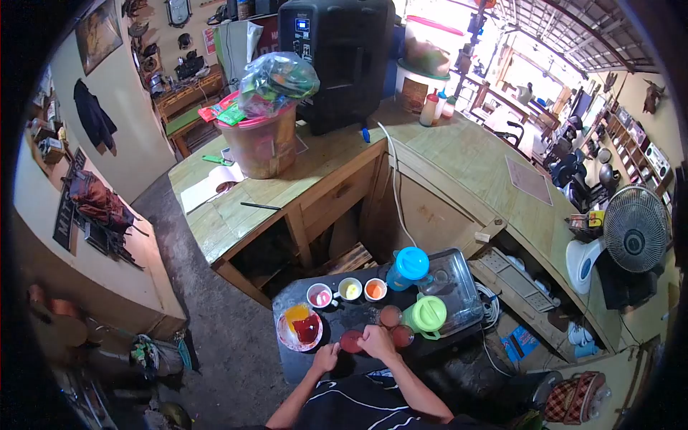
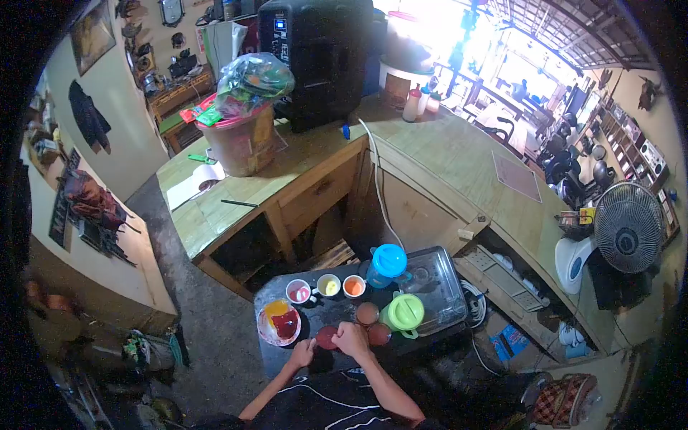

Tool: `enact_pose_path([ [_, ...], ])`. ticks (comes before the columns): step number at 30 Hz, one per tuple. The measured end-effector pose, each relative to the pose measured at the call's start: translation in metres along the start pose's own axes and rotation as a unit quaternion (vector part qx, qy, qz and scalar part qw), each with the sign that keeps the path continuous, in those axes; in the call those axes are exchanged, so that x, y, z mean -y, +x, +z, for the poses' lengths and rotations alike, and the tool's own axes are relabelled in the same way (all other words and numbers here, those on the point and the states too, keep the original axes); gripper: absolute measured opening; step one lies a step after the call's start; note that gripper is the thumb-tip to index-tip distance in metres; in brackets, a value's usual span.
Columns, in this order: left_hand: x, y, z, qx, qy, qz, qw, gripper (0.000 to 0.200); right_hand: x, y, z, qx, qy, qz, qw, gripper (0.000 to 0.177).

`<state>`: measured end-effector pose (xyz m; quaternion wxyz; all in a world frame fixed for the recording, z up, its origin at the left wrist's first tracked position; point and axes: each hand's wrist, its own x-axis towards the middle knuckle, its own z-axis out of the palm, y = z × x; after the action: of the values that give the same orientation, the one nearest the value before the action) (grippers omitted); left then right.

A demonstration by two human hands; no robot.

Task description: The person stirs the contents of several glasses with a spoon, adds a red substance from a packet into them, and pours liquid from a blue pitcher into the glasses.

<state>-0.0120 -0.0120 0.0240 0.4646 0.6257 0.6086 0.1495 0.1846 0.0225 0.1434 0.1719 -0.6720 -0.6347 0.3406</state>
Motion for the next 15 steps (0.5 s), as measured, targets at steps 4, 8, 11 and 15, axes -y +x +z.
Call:
enact_pose_path([
  [4, 0.006, 0.002, 0.004, -0.009, -0.001, 0.004, 1.0, 0.044, -0.004, -0.001, 0.002, 0.052, -0.062, -0.027, 0.996, 0.018],
  [8, 0.001, -0.003, 0.003, -0.016, 0.002, 0.02, 1.0, 0.044, -0.009, 0.0, 0.004, 0.217, 0.062, -0.025, 0.974, 0.019],
  [11, -0.005, -0.001, -0.002, -0.012, -0.008, 0.019, 1.0, 0.045, -0.009, 0.004, 0.009, 0.097, 0.136, -0.028, 0.985, 0.02],
  [15, 0.001, 0.0, 0.001, -0.013, -0.005, 0.024, 1.0, 0.045, -0.018, 0.006, 0.011, -0.073, 0.037, -0.04, 0.996, 0.02],
])
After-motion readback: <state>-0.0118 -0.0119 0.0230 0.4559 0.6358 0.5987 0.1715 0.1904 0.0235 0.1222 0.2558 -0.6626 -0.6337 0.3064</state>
